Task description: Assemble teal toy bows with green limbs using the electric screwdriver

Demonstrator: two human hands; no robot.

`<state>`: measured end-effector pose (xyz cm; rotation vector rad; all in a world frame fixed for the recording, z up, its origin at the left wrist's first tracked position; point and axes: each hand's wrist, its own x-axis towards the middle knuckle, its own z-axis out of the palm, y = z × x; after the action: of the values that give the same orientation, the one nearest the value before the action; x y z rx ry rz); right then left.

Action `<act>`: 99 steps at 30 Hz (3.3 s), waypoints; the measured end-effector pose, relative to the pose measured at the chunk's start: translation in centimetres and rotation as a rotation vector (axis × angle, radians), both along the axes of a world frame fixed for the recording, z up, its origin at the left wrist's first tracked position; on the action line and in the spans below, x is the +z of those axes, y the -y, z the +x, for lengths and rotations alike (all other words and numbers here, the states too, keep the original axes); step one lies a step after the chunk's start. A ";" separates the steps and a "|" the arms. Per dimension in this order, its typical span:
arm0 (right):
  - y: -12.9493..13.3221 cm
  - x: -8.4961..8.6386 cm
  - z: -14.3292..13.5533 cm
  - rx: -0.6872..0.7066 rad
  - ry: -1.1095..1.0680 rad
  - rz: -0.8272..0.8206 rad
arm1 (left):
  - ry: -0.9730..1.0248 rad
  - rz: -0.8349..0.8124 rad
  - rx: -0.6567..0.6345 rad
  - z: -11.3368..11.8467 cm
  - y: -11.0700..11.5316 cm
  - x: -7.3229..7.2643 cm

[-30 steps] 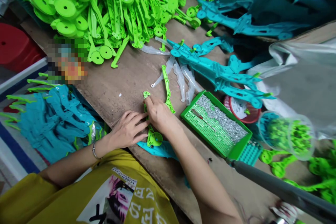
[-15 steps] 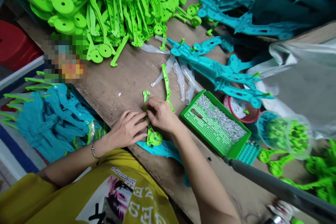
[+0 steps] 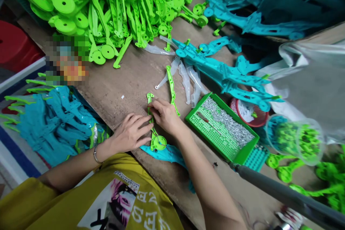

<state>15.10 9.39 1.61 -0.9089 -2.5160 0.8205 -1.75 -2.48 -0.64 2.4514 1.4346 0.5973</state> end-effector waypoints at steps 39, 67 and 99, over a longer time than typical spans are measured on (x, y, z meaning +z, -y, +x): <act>1.4 0.8 0.0 0.151 0.414 0.402 | -0.066 0.003 0.015 0.2 -0.1 0.4; -6.2 -0.9 -0.7 -0.099 0.396 0.465 | 0.060 -0.031 0.053 0.0 -0.2 0.2; 9.9 6.5 3.3 -0.385 -0.573 0.023 | 0.360 -0.122 0.067 -0.7 0.2 6.9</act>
<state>18.35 -0.49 8.08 -0.9446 -1.7869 0.7844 -2.42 -2.67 6.24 2.0780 1.3634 0.8851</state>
